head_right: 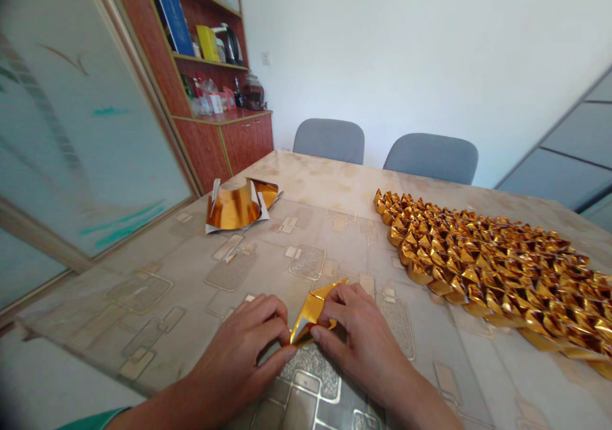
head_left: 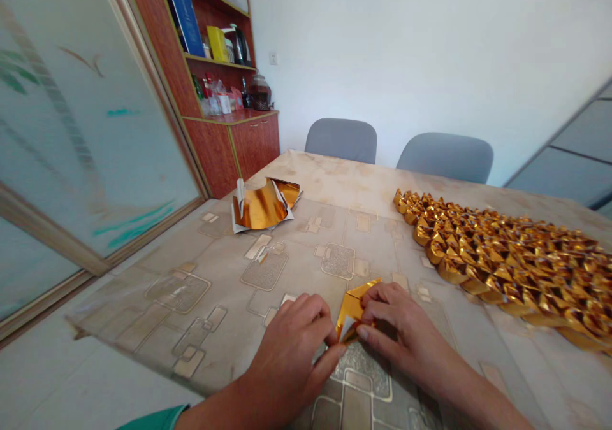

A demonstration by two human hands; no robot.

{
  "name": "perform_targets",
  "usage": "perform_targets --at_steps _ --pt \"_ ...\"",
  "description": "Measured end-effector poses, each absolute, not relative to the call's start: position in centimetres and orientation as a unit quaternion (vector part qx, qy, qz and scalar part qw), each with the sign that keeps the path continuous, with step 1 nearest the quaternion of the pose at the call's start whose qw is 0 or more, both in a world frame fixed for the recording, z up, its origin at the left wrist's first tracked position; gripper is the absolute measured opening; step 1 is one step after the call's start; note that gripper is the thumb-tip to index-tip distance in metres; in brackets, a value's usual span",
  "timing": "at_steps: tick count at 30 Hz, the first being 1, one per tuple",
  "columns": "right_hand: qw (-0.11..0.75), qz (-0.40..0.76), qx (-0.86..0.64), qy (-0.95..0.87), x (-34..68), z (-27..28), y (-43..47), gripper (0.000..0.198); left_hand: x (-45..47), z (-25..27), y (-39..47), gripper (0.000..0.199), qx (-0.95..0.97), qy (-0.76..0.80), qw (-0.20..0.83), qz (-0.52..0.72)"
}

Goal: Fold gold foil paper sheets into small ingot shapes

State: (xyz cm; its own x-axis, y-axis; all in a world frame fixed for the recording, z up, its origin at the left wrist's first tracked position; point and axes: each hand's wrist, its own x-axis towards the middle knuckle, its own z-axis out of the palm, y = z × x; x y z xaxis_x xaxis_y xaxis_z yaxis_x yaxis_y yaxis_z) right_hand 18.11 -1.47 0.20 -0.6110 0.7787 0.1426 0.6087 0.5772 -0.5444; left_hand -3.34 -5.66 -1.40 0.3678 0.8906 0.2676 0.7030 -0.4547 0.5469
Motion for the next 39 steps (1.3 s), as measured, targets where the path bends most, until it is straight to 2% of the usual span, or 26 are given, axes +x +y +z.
perform_targets --at_steps 7,17,25,29,33,39 --pt "0.199 0.196 -0.45 -0.848 17.3 -0.6 -2.0 0.018 -2.7 -1.3 -5.5 0.013 0.787 0.543 0.165 0.243" --pt "0.18 0.149 -0.456 -0.859 16.8 -0.8 -2.3 0.017 -2.6 -2.0 -5.7 0.013 0.809 0.528 0.044 0.255" --pt "0.181 0.122 -0.459 -0.861 16.7 -1.1 -2.3 0.017 -2.5 -2.1 -5.9 0.014 0.815 0.517 0.015 0.261" --pt "0.179 0.109 -0.46 -0.863 16.7 -1.3 -2.2 0.017 -2.6 -2.4 -6.0 0.003 0.848 0.46 0.013 0.262" --pt "0.176 0.085 -0.465 -0.863 16.6 -1.7 -2.2 0.016 -2.9 -2.6 -5.6 0.007 0.898 0.368 -0.006 0.239" --pt "0.187 0.096 -0.462 -0.862 16.9 -2.2 -2.4 0.017 -3.3 -2.5 -5.1 0.012 0.923 0.32 -0.036 0.213"
